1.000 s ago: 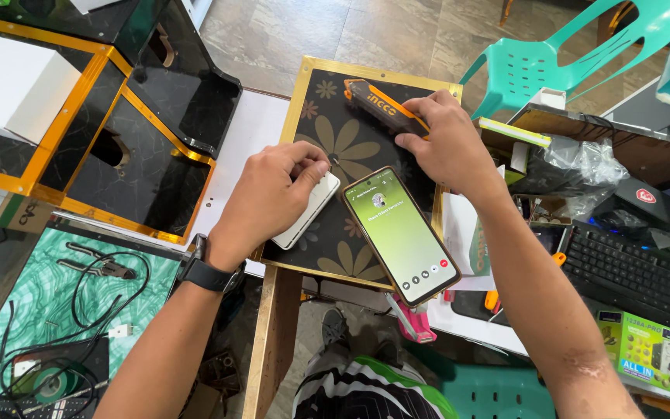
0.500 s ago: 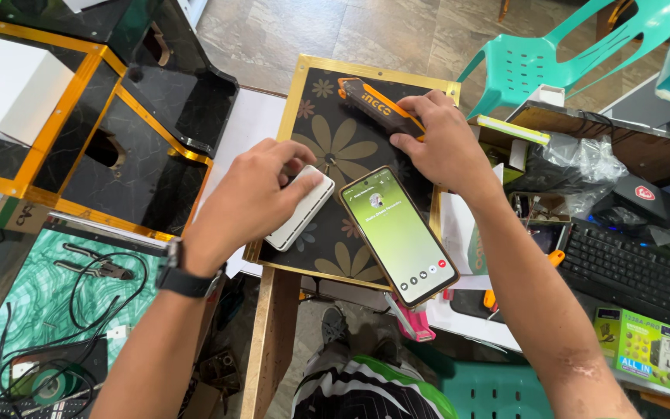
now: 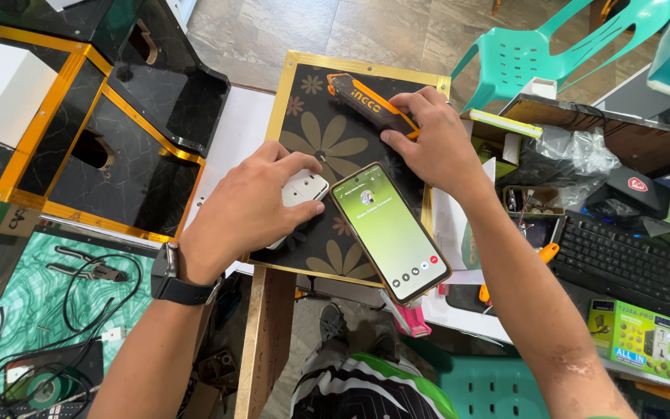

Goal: The person carries a power strip to a workbench, unplugs several cords and adapters from it, then uses a screwdriver to unscrew and open the power strip's casing. They pry the housing apart with a utility knife and handle the internal components while a phone lies on the bench.

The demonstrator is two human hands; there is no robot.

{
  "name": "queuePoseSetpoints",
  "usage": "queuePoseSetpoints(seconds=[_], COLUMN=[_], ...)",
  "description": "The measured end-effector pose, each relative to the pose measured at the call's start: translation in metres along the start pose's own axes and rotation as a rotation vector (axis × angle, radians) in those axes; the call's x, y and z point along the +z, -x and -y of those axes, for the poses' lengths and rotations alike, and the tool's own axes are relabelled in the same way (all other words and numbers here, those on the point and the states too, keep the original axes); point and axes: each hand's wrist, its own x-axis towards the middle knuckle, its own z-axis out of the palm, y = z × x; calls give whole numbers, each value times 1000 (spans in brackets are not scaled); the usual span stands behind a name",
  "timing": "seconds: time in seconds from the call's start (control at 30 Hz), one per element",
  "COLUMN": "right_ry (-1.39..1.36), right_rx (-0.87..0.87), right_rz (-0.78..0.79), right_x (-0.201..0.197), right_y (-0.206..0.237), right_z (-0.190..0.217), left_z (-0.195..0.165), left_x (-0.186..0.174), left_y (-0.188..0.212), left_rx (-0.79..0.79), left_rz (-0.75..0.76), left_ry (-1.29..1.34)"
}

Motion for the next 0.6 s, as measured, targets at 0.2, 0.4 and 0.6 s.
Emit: queuePoseSetpoints(seconds=[0.2,0.4,0.6], right_ry=[-6,-15,-13], right_rx=[-8,-14,-16], right_rz=[-9,-14,-9], right_x=[3,4,3], right_y=[2,2,2], right_z=[-2,-2,-3], left_z=[0,-1,-3], left_x=[-1,-3,-5], left_y=[1,-4,-4], left_rx=[9,15,11], left_rz=[-9,4,5], left_ry=[-10,-22,-22])
